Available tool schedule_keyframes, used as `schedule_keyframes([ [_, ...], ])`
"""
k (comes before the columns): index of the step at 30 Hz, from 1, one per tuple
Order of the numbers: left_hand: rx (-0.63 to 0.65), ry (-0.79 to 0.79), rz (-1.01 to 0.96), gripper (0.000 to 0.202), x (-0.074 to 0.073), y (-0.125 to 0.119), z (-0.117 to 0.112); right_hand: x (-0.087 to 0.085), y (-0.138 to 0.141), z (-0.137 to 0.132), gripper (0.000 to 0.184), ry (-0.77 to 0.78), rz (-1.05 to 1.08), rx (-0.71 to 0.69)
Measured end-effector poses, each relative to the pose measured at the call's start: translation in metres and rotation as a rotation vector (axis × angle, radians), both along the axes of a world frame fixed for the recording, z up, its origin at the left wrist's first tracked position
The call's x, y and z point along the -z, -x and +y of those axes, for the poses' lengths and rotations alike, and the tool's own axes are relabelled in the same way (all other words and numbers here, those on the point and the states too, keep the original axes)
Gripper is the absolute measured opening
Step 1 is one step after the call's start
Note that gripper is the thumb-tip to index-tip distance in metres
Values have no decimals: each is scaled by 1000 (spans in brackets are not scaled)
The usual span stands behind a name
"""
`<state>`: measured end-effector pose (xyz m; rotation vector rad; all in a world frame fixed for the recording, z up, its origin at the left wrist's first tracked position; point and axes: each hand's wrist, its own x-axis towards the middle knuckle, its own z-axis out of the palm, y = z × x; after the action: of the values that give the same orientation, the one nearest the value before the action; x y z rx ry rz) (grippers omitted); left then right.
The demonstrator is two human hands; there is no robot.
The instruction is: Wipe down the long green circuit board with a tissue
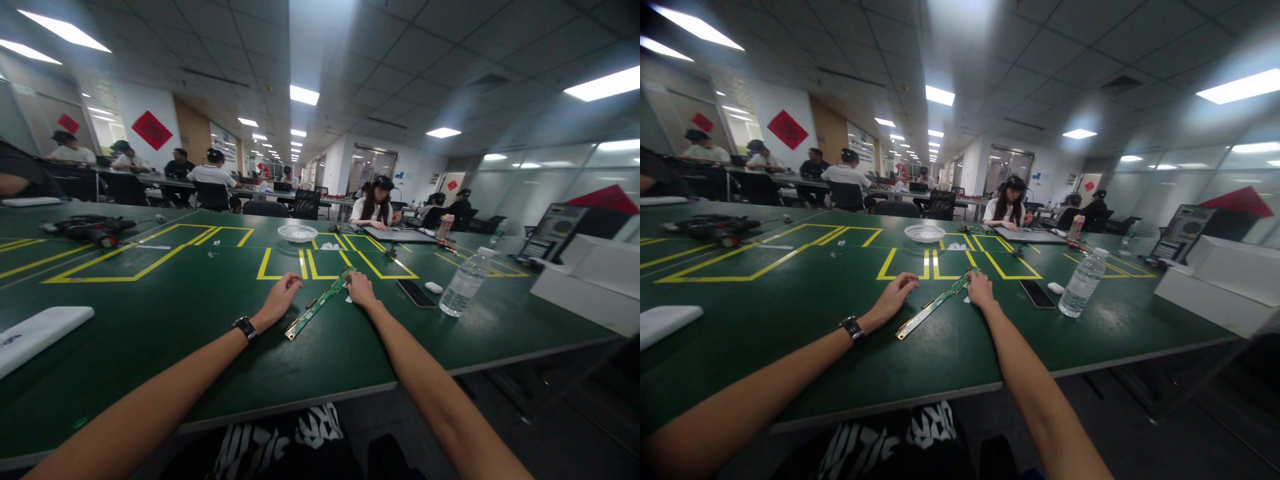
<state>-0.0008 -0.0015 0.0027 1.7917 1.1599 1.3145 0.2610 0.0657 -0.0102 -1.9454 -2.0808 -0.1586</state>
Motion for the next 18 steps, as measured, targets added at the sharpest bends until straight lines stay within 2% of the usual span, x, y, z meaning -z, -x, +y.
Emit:
schedule_keyframes([
  [6, 9, 4, 4, 27, 2, 0, 1, -1, -2, -1, 26, 21, 16, -95],
  [18, 14, 11, 5, 25, -1, -1, 0, 0, -2, -2, 26, 26, 27, -122],
])
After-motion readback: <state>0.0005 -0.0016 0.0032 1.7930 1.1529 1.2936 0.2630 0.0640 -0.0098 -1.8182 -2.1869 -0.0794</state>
